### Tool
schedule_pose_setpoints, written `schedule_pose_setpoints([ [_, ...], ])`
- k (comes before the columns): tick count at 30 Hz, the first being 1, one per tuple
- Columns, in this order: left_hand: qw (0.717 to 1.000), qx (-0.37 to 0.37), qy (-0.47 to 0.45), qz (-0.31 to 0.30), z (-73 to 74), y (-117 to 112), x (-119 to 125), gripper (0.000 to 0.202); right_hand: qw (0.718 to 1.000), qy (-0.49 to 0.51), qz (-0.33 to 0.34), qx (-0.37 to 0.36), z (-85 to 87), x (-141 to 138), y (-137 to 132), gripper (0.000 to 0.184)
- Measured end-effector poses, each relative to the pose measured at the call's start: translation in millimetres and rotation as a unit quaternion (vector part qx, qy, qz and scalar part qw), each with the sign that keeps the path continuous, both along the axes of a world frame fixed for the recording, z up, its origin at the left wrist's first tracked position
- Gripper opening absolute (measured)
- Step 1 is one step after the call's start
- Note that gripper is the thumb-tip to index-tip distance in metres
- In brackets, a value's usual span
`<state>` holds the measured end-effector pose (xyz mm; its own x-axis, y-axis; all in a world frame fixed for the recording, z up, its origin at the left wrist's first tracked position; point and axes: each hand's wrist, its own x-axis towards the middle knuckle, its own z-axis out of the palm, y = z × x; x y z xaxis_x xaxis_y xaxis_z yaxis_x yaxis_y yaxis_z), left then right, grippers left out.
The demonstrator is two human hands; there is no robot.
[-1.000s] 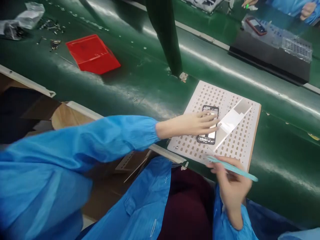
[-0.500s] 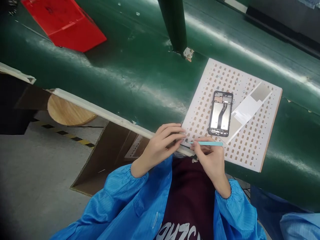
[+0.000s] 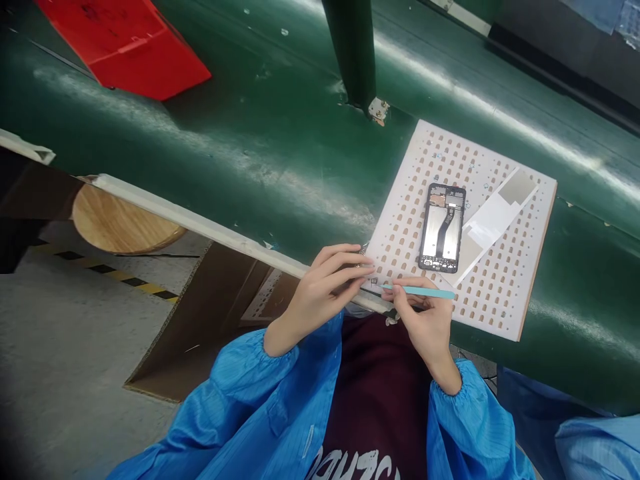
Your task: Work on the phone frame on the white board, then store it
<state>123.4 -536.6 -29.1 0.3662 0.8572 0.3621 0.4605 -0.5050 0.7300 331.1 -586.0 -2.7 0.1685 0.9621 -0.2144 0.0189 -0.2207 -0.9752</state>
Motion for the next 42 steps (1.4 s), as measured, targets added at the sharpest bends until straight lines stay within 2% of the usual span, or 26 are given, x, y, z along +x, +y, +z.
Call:
schedule_pose_setpoints([
  [8, 0.999, 0.01, -0.052, 0.006, 12.4, -4.1, 7.0, 0.019, 0.999, -0.006, 0.005, 0.04, 12.3, 7.3, -3.0, 0.021],
  [17, 0.996, 0.024, -0.088, 0.025, 18.2, -0.4, 12.1, 0.015, 0.997, -0.016, 0.015, 0.073, 15.4, 3.9, -9.6, 0.009],
  [20, 0.993, -0.004, -0.107, 0.05, 20.7, -2.6, 16.5, 0.015, 0.991, -0.052, 0.005, 0.124, 12.1, 0.5, -11.4, 0.004],
  [24, 0.985, -0.061, -0.136, 0.091, 23.9, -7.8, 22.8, 0.013, 0.967, -0.123, -0.016, 0.224, 5.5, -5.0, -11.4, 0.019],
  [27, 0.983, -0.065, -0.125, 0.121, 28.2, -12.2, 19.7, 0.013, 0.956, -0.136, -0.044, 0.254, 8.3, -6.5, -7.1, 0.02],
  [31, 0.98, -0.016, -0.08, 0.18, 32.1, -23.9, -11.3, 0.019, 0.959, -0.139, -0.095, 0.227, 26.5, 5.6, 12.8, 0.005],
  [33, 0.967, 0.016, -0.035, 0.253, 25.8, -34.1, -41.2, 0.022, 0.955, -0.161, -0.128, 0.216, 35.9, 20.2, 30.5, 0.011],
  [35, 0.94, 0.048, 0.036, 0.337, 9.9, -45.5, -77.2, 0.023, 0.946, -0.177, -0.168, 0.214, 41.3, 38.5, 51.8, 0.018],
  [36, 0.928, 0.063, 0.083, 0.358, -0.9, -50.8, -95.4, 0.02, 0.944, -0.178, -0.182, 0.212, 42.0, 47.9, 63.2, 0.021],
  [37, 0.92, 0.039, 0.136, 0.367, -12.7, -55.3, -112.5, 0.014, 0.943, -0.175, -0.19, 0.21, 41.3, 56.8, 74.5, 0.023],
  [38, 0.917, 0.026, 0.177, 0.356, -24.4, -59.0, -127.7, 0.01, 0.944, -0.169, -0.19, 0.21, 39.2, 64.5, 85.5, 0.024],
  [40, 0.913, -0.007, 0.237, 0.333, -43.1, -64.2, -151.1, 0.022, 0.951, -0.15, -0.177, 0.206, 31.9, 75.5, 105.4, 0.026],
  [42, 0.903, -0.06, 0.287, 0.315, -51.7, -67.6, -165.3, 0.028, 0.958, -0.128, -0.168, 0.195, 22.1, 79.7, 121.0, 0.027],
])
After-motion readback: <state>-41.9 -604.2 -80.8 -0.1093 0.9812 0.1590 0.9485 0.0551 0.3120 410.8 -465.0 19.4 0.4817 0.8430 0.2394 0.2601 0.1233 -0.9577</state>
